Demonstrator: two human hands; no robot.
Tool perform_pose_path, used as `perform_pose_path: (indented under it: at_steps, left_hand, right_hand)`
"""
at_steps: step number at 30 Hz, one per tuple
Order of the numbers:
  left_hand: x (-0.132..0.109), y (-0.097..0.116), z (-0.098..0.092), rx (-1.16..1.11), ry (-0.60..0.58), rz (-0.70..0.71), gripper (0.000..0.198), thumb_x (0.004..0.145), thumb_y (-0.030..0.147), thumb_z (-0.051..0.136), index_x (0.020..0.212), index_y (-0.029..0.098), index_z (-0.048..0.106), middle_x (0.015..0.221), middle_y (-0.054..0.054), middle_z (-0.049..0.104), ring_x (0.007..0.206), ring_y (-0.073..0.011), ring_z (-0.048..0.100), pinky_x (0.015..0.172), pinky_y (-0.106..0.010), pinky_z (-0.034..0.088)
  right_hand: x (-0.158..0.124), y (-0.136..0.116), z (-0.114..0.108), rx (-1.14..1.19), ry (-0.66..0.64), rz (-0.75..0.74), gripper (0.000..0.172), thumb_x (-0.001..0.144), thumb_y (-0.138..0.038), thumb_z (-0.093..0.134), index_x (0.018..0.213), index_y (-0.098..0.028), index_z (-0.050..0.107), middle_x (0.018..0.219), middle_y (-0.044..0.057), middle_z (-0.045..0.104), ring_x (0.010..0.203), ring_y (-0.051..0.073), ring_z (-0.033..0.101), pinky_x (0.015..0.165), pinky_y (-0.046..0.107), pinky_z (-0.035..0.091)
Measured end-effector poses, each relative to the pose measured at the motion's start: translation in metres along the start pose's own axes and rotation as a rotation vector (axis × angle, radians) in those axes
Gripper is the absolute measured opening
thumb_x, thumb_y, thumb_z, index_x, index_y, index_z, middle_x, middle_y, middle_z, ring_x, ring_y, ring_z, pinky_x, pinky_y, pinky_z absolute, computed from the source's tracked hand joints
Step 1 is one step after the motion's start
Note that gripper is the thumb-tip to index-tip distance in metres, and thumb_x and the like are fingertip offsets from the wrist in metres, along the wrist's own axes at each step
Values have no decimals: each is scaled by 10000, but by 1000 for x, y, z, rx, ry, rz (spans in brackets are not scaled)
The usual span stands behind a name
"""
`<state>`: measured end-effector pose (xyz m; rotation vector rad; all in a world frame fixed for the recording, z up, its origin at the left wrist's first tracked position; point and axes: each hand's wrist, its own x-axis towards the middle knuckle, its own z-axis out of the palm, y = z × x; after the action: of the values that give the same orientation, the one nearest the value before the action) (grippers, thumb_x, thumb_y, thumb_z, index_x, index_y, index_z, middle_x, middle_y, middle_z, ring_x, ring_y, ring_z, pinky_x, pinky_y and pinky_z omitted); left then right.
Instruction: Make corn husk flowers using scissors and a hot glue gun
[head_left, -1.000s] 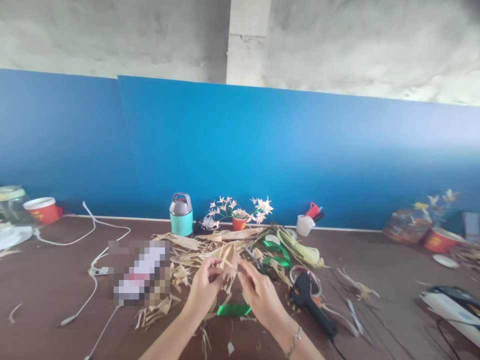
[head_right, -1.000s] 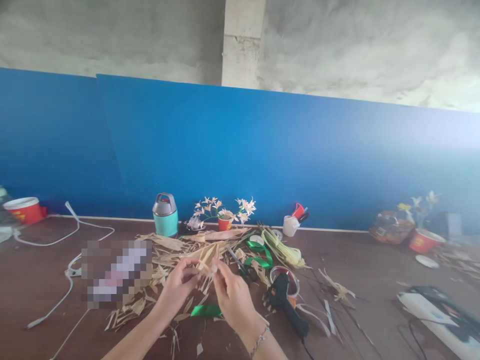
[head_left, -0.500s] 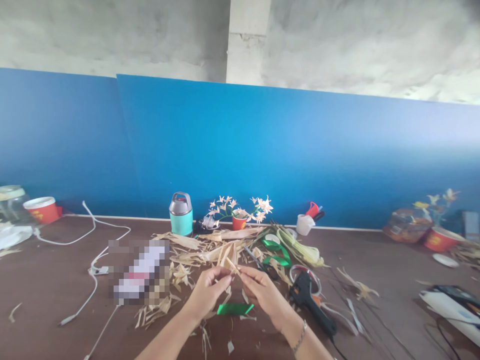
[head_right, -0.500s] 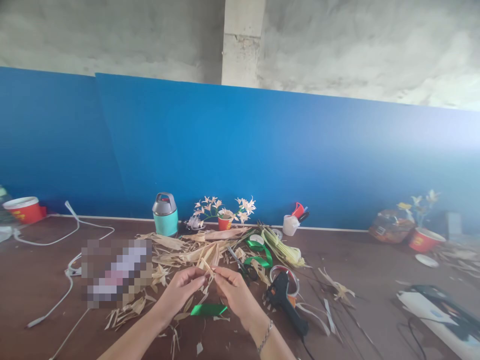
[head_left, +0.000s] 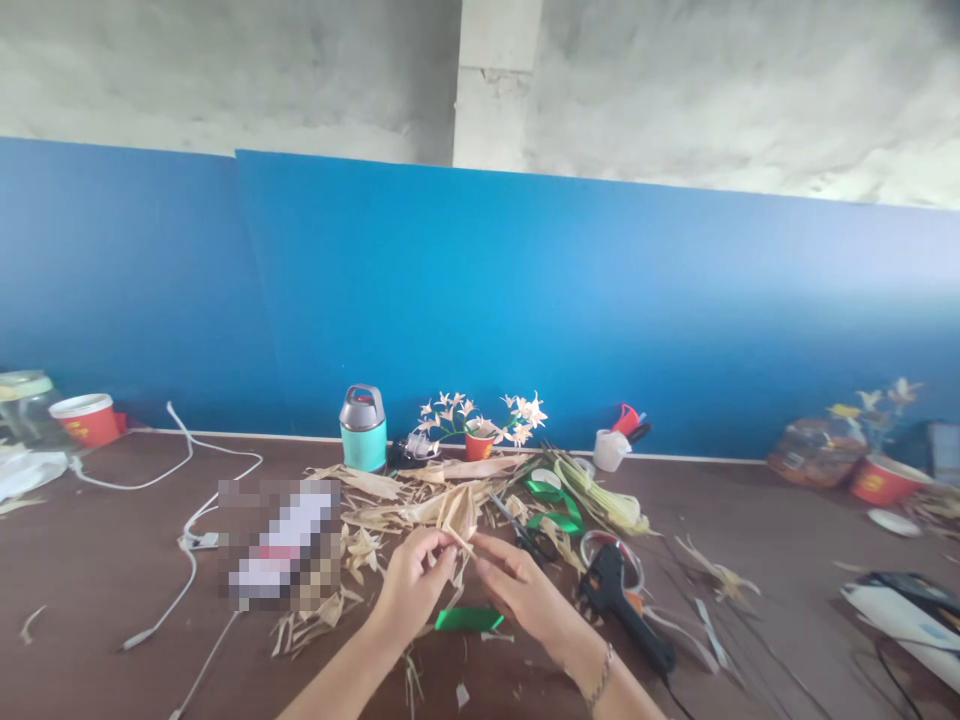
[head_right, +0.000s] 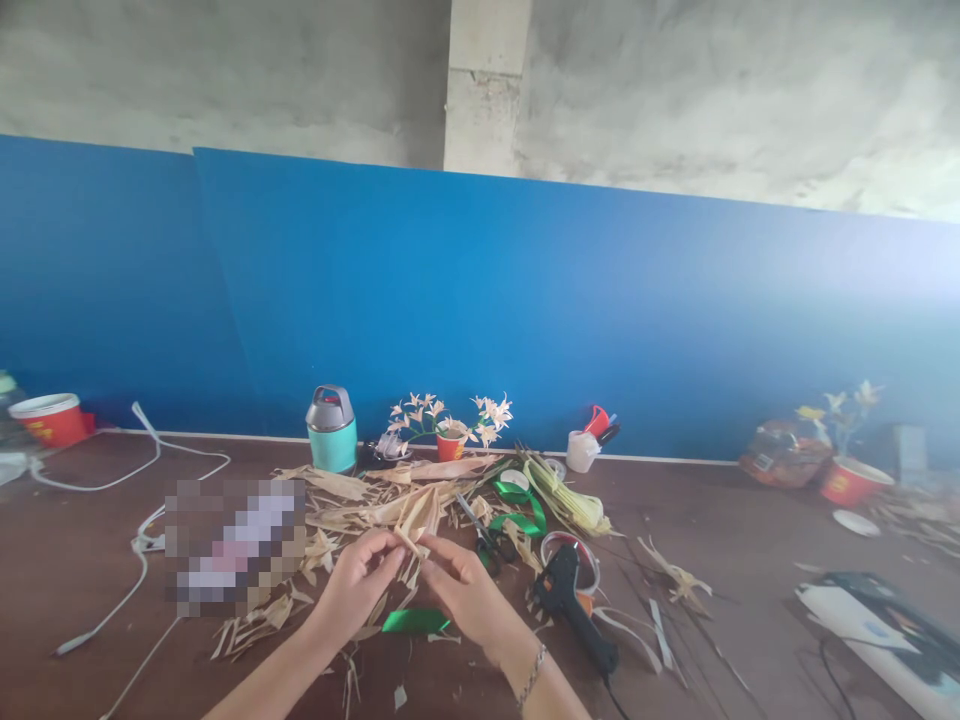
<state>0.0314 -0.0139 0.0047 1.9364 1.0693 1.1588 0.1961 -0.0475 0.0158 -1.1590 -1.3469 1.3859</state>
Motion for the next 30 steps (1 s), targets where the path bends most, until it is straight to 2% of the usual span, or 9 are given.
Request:
perform_pose_path:
  at_steps: [2, 4, 8, 12, 15, 18, 20, 23, 30]
  left_hand:
    - [-1, 1, -4, 172, 86, 231, 185, 837, 214, 482, 778, 182, 655, 754, -33, 650, 731, -169, 570, 731, -303, 433]
    - [-2, 3, -8, 316, 155, 424, 173, 835, 176, 498, 849, 208, 668, 804, -38, 661, 783, -174, 567, 770, -320, 422]
    - [-4, 8, -13, 481, 258, 590, 207, 820, 136, 530, 945, 232, 665, 834, -38, 668, 824, -179, 550, 747, -312, 409]
    - [-7, 13, -13, 512, 264, 657, 230, 819, 118, 533, 967, 242, 658, 820, -29, 672, 813, -169, 546, 748, -310, 391]
    - [-9, 15, -14, 506, 301, 693, 239, 805, 108, 550, 969, 248, 654, 823, -24, 676, 810, -168, 548, 756, -316, 380]
    - [-11, 16, -16, 521, 345, 728, 229, 794, 120, 564, 955, 253, 655, 818, -23, 682, 803, -176, 556, 754, -324, 374]
    - [-13, 17, -17, 532, 372, 743, 216, 782, 125, 576, 945, 244, 652, 806, -23, 686, 800, -179, 564, 760, -328, 375]
    - [-14, 18, -16, 525, 425, 745, 193, 760, 119, 603, 913, 229, 644, 788, -20, 685, 797, -177, 576, 774, -323, 382]
    - [-17, 13, -15, 503, 448, 742, 179, 758, 118, 612, 898, 229, 624, 789, -22, 676, 807, -178, 574, 779, -332, 379]
  right_hand:
    - [-2, -2, 0, -24, 19, -86, 486, 719, -474, 641, 1081, -153, 594, 584, -45, 472, 489, 62, 330, 433, 183, 251]
    - [-4, -4, 0, -59, 62, -151, 400, 716, -443, 652, 977, -142, 618, 632, -27, 504, 533, 77, 381, 470, 186, 305]
    - [-7, -3, 2, -230, 258, -291, 302, 750, -392, 618, 923, -145, 600, 526, -68, 392, 468, 77, 335, 427, 186, 283]
    - [-12, -1, 2, -490, 323, -462, 166, 810, -315, 541, 798, -157, 593, 493, -66, 387, 427, 74, 320, 405, 189, 261]
    - [-16, -3, 2, -693, 348, -583, 116, 823, -243, 513, 877, -171, 588, 516, -47, 488, 411, 81, 380, 421, 192, 303]
    - [-19, -4, 1, -881, 373, -779, 109, 822, -159, 487, 871, -188, 579, 601, -4, 589, 471, 108, 493, 497, 211, 374]
    - [-22, -5, 0, -1004, 375, -936, 138, 826, -122, 463, 831, -193, 581, 596, 5, 587, 501, 123, 518, 529, 231, 389]
    - [-26, -6, 0, -1140, 375, -1101, 182, 836, -109, 439, 909, -181, 590, 570, 7, 559, 504, 134, 516, 532, 250, 393]
    - [-30, -11, 0, -1181, 384, -1179, 212, 850, -112, 425, 991, -168, 573, 586, 16, 560, 495, 130, 505, 520, 256, 402]
